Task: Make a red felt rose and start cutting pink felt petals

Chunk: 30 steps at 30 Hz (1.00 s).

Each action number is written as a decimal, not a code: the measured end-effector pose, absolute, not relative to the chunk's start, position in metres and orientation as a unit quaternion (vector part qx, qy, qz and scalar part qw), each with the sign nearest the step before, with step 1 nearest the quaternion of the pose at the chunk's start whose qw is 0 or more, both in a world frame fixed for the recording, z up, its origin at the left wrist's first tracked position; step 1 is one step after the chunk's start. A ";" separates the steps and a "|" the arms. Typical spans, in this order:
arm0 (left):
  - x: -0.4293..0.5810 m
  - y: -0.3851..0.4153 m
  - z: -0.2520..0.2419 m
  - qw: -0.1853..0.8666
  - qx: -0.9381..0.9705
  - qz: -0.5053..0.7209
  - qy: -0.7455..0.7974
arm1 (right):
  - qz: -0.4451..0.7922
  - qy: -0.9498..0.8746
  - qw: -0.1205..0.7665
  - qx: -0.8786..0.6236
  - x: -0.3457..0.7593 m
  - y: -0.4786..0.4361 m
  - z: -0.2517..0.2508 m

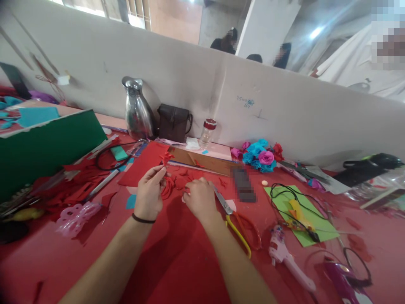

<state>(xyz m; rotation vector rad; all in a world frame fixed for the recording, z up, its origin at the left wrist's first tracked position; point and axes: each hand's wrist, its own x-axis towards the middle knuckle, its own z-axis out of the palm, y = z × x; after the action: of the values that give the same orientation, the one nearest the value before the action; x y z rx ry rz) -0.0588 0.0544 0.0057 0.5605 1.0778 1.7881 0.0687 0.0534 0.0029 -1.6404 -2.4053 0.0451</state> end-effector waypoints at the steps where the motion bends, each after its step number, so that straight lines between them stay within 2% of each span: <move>1: -0.060 0.054 0.006 0.469 0.225 0.732 0.440 | 0.007 -0.817 0.115 -0.565 0.060 0.058 -0.002; 8: -0.062 0.054 0.008 0.486 0.203 0.733 0.430 | 0.168 -0.715 0.268 -0.623 0.053 0.070 -0.022; 16: -0.055 0.048 0.006 0.562 0.212 0.681 0.419 | 0.364 -0.557 0.414 -0.621 0.098 0.060 -0.022; 23: -0.035 0.036 0.010 0.718 0.161 0.564 0.375 | 0.483 -0.416 0.535 -0.555 0.110 0.033 -0.012; 30: -0.027 0.034 0.008 0.732 0.160 0.549 0.371 | 0.539 -0.379 0.552 -0.511 0.114 0.027 -0.010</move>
<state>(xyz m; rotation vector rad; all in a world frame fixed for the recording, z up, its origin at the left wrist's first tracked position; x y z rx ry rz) -0.0266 0.0344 0.0081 0.3516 0.8154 1.2078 0.1142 0.0271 -0.0102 -1.2077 -0.8974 1.2757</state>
